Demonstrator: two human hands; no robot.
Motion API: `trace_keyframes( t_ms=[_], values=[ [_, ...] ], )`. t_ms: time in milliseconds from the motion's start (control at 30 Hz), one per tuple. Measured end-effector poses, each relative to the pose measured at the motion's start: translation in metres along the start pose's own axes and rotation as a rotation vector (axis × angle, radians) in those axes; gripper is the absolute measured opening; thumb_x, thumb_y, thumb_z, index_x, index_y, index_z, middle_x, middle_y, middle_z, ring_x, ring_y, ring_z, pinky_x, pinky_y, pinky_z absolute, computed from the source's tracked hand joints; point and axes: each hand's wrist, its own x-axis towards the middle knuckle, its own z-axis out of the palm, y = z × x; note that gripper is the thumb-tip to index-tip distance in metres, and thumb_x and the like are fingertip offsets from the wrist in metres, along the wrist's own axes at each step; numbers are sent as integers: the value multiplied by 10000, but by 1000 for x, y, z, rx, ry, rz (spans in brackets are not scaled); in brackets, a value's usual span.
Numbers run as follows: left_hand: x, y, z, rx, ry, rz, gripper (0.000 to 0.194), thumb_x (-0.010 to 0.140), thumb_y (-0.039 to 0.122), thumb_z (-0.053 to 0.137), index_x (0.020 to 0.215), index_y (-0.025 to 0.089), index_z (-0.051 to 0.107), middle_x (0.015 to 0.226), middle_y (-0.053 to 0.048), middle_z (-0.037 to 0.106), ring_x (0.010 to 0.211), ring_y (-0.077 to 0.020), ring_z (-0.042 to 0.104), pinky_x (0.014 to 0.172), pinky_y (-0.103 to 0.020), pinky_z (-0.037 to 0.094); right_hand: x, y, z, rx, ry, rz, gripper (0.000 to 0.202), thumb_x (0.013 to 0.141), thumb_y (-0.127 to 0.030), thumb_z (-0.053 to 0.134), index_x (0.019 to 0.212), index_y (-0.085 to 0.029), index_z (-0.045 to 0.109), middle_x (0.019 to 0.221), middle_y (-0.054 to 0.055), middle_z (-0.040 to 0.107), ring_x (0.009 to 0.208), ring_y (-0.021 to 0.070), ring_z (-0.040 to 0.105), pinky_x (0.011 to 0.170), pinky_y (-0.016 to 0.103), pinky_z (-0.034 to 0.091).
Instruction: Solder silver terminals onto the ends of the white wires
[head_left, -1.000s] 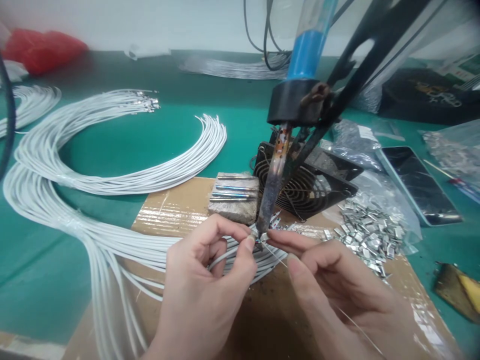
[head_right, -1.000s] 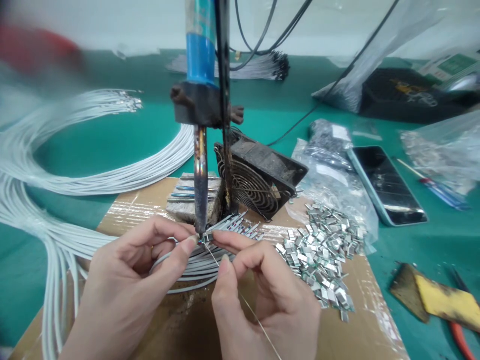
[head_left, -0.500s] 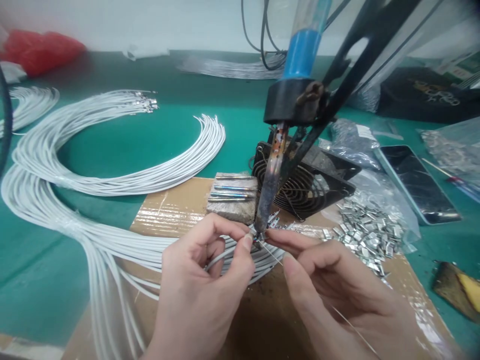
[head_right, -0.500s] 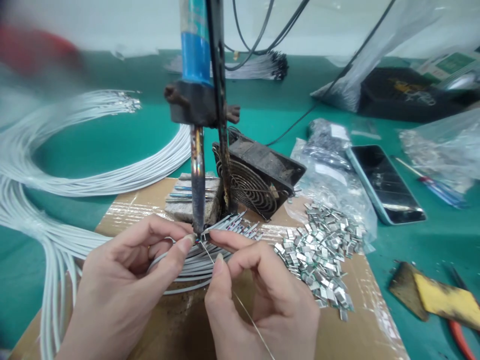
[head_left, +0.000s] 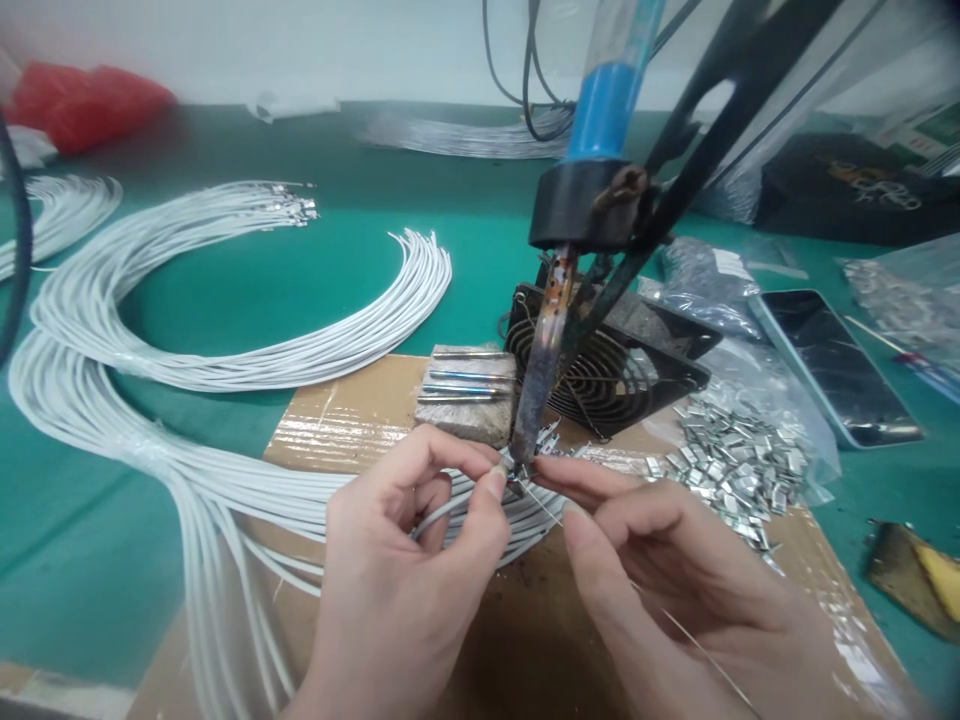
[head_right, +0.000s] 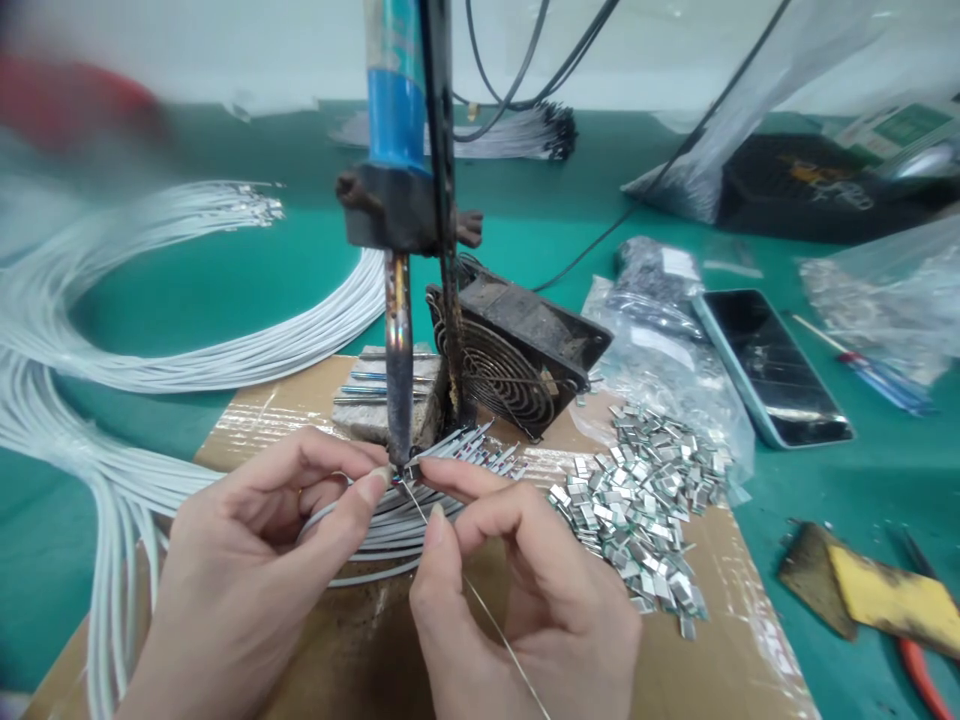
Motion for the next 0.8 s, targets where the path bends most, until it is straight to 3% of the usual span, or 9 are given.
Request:
trace_keyframes(
  t_ms=[100, 267, 433, 633, 800],
  values=[
    [0, 1, 1, -10, 16, -23, 106, 790, 195, 758, 694, 220, 721, 740, 10, 738, 507, -77, 455, 446, -159, 361, -1, -3, 3, 6, 3, 7, 245, 972, -182, 727, 744, -257, 683, 1145, -29, 861, 971, 151, 849, 801, 106, 635],
    [0, 3, 4, -19, 6, -27, 88, 743, 187, 777, 678, 211, 723, 720, 7, 736, 479, -68, 425, 426, -153, 328, -4, -8, 12, 17, 142, 131, 277, 945, -218, 737, 691, -244, 629, 1102, -21, 858, 958, 148, 839, 778, 107, 620],
    [-2, 4, 5, -27, 41, -51, 93, 740, 194, 767, 665, 209, 714, 696, 20, 719, 483, -62, 428, 436, -142, 338, -3, -6, 11, 16, 74, 101, 265, 938, -220, 745, 687, -239, 663, 1110, 13, 866, 858, 173, 850, 681, 140, 639],
    [-2, 2, 4, -4, 11, -26, 85, 764, 194, 762, 695, 224, 722, 722, 14, 755, 499, -76, 498, 449, -145, 391, -6, -11, 17, 33, 135, 160, 270, 940, -246, 738, 691, -242, 632, 1098, -26, 858, 700, 83, 796, 712, 108, 612],
    [-6, 11, 9, -28, 98, -67, 91, 741, 197, 759, 664, 217, 715, 729, 10, 738, 506, -72, 438, 454, -171, 333, -5, -12, 18, 28, 147, 148, 251, 934, -250, 744, 705, -262, 643, 1085, -62, 851, 932, 112, 836, 799, 83, 597]
  ],
)
